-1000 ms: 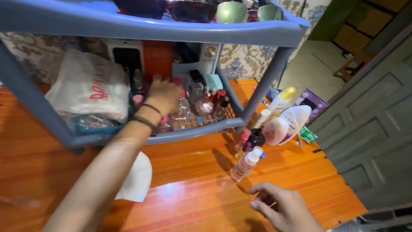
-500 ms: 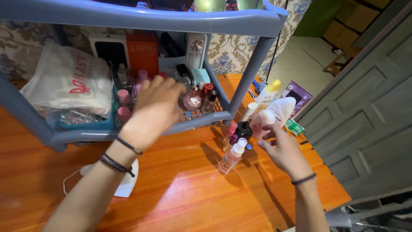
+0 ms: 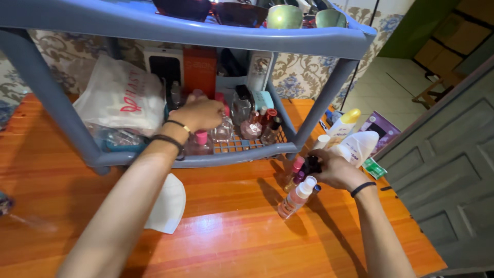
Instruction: The person organizes cosmetic bottles and containers on a wooden table and a blue rolling cart. They pick up various bottles, place them into a basket on the cart, and adjust their positions. The person also handles a small white jar and places it on the table.
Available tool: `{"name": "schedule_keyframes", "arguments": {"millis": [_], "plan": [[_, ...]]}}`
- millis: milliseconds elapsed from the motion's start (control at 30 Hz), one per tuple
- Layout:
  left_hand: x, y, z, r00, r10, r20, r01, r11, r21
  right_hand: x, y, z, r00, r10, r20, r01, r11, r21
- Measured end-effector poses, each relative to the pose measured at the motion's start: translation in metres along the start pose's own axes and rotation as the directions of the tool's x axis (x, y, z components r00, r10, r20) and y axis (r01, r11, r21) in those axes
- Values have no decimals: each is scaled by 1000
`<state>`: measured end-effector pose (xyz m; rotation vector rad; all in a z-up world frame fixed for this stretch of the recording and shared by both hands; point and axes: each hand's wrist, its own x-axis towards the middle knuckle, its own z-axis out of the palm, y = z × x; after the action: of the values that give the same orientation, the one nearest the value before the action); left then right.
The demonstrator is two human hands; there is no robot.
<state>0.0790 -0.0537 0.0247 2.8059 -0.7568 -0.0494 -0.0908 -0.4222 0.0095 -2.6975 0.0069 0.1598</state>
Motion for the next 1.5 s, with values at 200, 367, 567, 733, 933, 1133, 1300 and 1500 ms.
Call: {"name": "schedule_keyframes", "arguments": {"millis": [200,367,567,733,933,1133,1300,1500], "plan": [[7,9,-1,998,-26,65,16,990,141,3,-15,1,1000,-12,10,12,1000,-7],[-1,13,-5,998,-28,48,24,997,75,-8,-24,-12,996,81,-24,-82,996,-21],[-7,19,-12,995,-16,96,6,994,110,-35,-39,-46,989,49,-136,-55,997,-46],[-5,18,-10,994,-7,111,-6,992,125,-75,-91,-90,964,154,-215,-165,986,-36],[-8,19,-13,994,8,111,-18,996,87,-86,-163,-114,986,-35,-164,19,995,-97],[-21,18,-18,991,54,123,-52,998,-21,-33,-203,-95,999,-20,48,23,999,-45],[-21,-4,-20,995,55,88,-39,984,-173,39,-213,-68,846,-533,-31,515,830,-214],[-20,-43,-12,972,50,-229,-114,954,-278,95,-220,-42,886,-461,46,463,880,-106]]}}
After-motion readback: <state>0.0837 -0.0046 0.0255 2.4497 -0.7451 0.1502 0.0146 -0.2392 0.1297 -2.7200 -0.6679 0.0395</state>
